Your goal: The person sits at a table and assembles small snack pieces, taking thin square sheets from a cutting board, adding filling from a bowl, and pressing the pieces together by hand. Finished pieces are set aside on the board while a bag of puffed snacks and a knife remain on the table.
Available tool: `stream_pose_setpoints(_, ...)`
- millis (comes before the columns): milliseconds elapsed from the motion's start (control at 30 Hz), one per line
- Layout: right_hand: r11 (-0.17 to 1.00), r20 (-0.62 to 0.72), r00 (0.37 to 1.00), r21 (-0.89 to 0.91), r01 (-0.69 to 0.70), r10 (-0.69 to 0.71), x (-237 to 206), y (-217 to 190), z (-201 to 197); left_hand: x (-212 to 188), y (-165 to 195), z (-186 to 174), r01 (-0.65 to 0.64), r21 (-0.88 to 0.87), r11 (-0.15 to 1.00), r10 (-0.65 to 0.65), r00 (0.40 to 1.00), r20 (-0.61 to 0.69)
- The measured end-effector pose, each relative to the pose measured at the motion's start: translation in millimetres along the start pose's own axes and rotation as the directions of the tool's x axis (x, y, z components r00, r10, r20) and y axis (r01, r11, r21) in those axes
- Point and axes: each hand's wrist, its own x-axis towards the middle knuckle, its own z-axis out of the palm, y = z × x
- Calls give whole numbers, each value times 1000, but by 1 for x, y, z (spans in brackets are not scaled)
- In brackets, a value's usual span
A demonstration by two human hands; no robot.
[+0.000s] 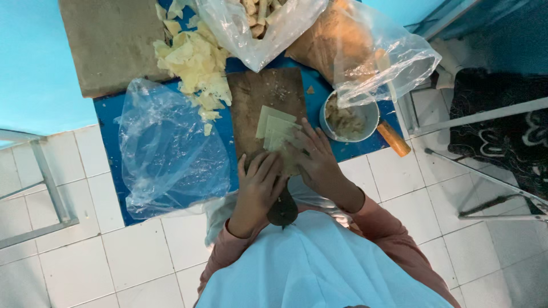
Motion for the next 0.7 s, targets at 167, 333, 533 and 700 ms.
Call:
stream_pose_setpoints(167, 941, 65, 995, -325, 89, -72, 10, -6, 14, 1, -4, 0, 4, 33, 999, -4, 1000, -11)
stream_pose_setpoints(333, 791, 157, 980, -582, 189, -118, 11, -8, 8, -3, -7, 3, 14, 38, 999, -13, 1000, -24)
stream_pose_setpoints(533, 800, 128, 985, -577, 168, -114, 18, 0, -5, -6, -7, 3, 16, 53, 998, -14, 999, -40)
stream_pose_setpoints(700, 893, 105, 977, -397, 213, -187, 13, -4, 4, -5, -8, 3, 23, 54, 998, -21, 999, -42)
